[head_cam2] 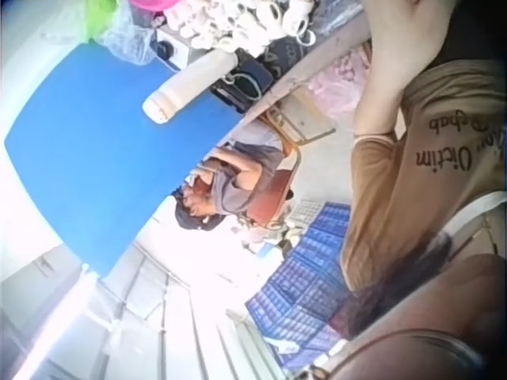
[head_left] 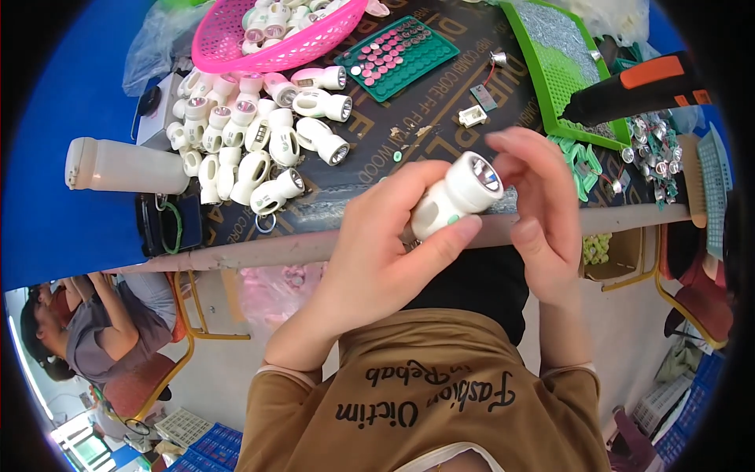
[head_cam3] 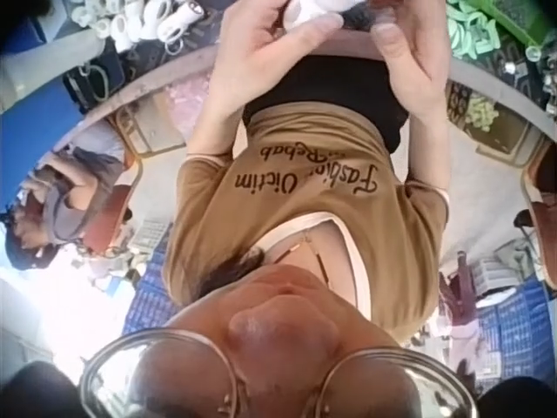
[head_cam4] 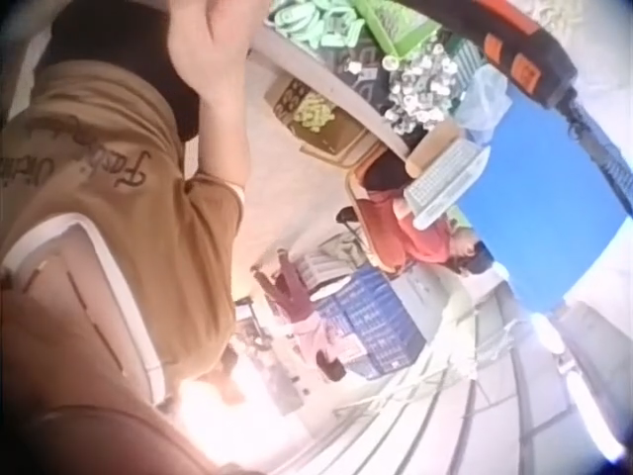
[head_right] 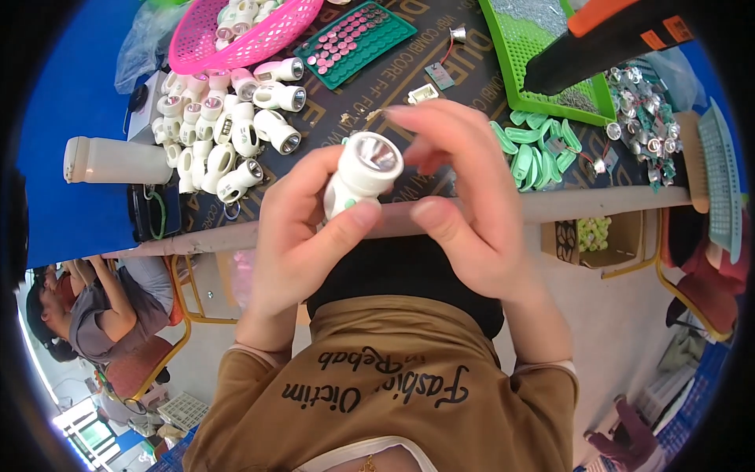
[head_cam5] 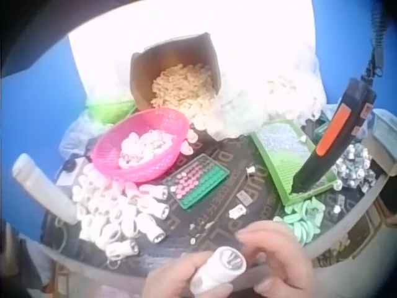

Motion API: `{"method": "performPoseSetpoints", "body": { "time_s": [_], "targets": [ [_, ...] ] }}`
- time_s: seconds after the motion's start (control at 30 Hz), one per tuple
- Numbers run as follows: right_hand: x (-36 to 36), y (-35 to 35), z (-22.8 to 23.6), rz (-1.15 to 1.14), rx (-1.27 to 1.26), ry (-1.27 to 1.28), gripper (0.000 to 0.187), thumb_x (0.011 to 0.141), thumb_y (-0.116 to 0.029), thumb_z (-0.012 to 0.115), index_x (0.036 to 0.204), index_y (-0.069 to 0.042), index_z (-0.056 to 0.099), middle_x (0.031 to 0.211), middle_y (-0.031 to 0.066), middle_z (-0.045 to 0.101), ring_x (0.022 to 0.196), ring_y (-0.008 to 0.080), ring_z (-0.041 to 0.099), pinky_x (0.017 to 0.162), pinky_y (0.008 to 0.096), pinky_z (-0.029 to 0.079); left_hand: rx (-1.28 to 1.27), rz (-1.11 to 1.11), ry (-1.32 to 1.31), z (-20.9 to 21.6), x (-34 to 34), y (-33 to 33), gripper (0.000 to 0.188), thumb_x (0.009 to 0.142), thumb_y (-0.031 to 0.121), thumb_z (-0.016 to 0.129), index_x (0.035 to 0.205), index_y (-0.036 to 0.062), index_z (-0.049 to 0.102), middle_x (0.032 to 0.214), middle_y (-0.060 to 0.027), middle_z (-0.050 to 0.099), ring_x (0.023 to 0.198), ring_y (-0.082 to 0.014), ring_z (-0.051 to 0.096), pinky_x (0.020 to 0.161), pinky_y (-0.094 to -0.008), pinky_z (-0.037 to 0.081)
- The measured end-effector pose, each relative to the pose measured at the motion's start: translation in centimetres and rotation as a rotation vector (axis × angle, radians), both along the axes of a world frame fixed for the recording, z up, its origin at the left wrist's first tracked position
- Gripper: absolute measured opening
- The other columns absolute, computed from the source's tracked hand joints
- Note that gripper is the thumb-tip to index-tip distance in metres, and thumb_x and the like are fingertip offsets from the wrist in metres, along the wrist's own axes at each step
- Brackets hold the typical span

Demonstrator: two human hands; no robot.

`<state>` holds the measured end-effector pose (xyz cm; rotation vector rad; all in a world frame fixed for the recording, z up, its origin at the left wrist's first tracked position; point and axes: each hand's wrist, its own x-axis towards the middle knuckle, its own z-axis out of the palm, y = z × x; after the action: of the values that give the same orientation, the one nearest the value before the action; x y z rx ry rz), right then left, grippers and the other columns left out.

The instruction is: Assembling electronic LED keychains by inserting circuit boards into casings and attaching rings.

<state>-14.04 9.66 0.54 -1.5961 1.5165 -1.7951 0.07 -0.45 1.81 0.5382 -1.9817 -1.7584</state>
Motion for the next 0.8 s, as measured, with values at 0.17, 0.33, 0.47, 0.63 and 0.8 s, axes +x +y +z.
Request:
{"method": "performPoseSetpoints", "body": {
  "time_s": [0.17, 0.33, 0.47, 0.63, 0.8],
  "targets": [
    [-1.6, -0.8, 0.0, 0.289, 0.147, 0.042, 0.048, 0.086, -0.043, 0.043, 0.101, 0.003, 0.052, 0.095, 0.0128, 0.049, 0.088, 0.0214, 0.047, 0.078, 0.0307, 0.037, 0.355, -0.229, -0.012, -0.2, 0.2, -0.3, 0.033, 0.082, 0.016, 0.059, 0.108, -0.0011, 0.051, 0.088, -0.0035, 0.057, 0.071, -0.0085, 0.05, 0.06, -0.0196, 0.04],
    [-0.6, 0.0, -1.1, 0.305, 0.169, -0.31, 0.026, 0.085, -0.021, 0.049, 0.099, 0.0, 0.052, 0.091, 0.0085, 0.05, 0.081, 0.0168, 0.049, 0.071, 0.0277, 0.04, 0.838, -0.421, 0.0, -0.9, 0.5, -0.6, 0.052, 0.089, 0.032, 0.046, 0.126, -0.003, 0.035, 0.094, -0.0149, 0.054, 0.067, -0.0093, 0.046, 0.053, -0.0184, 0.034],
    [-0.8, -0.7, -2.1, 0.323, 0.092, -0.091, 0.022, 0.084, -0.018, 0.049, 0.097, 0.0, 0.052, 0.087, 0.0082, 0.049, 0.079, 0.0172, 0.048, 0.07, 0.0274, 0.04, 0.967, -0.409, 0.004, -2.0, 0.8, -0.2, 0.051, 0.088, 0.029, 0.049, 0.125, -0.0028, 0.034, 0.086, -0.0085, 0.05, 0.064, -0.0072, 0.041, 0.052, -0.0169, 0.032],
    [0.2, -1.1, -2.5, 0.198, 0.084, -0.115, 0.016, 0.08, -0.016, 0.047, 0.088, -0.002, 0.05, 0.083, 0.0091, 0.05, 0.077, 0.0209, 0.047, 0.073, 0.0287, 0.038, 0.803, -0.299, -0.048, -1.8, 0.4, 0.6, 0.05, 0.086, 0.026, 0.051, 0.125, -0.0008, 0.034, 0.083, -0.0047, 0.047, 0.06, -0.0051, 0.034, 0.05, -0.0157, 0.026],
    [0.5, -1.5, -2.2, 0.216, 0.069, -0.101, 0.016, 0.082, -0.015, 0.044, 0.087, -0.002, 0.05, 0.084, 0.0101, 0.05, 0.076, 0.0224, 0.046, 0.073, 0.0298, 0.038, 0.783, -0.337, -0.055, -1.7, 0.6, -0.1, 0.028, 0.089, 0.018, 0.047, 0.114, 0.0059, 0.04, 0.08, -0.0018, 0.049, 0.058, -0.0033, 0.036, 0.048, -0.016, 0.027]
  ]
}}
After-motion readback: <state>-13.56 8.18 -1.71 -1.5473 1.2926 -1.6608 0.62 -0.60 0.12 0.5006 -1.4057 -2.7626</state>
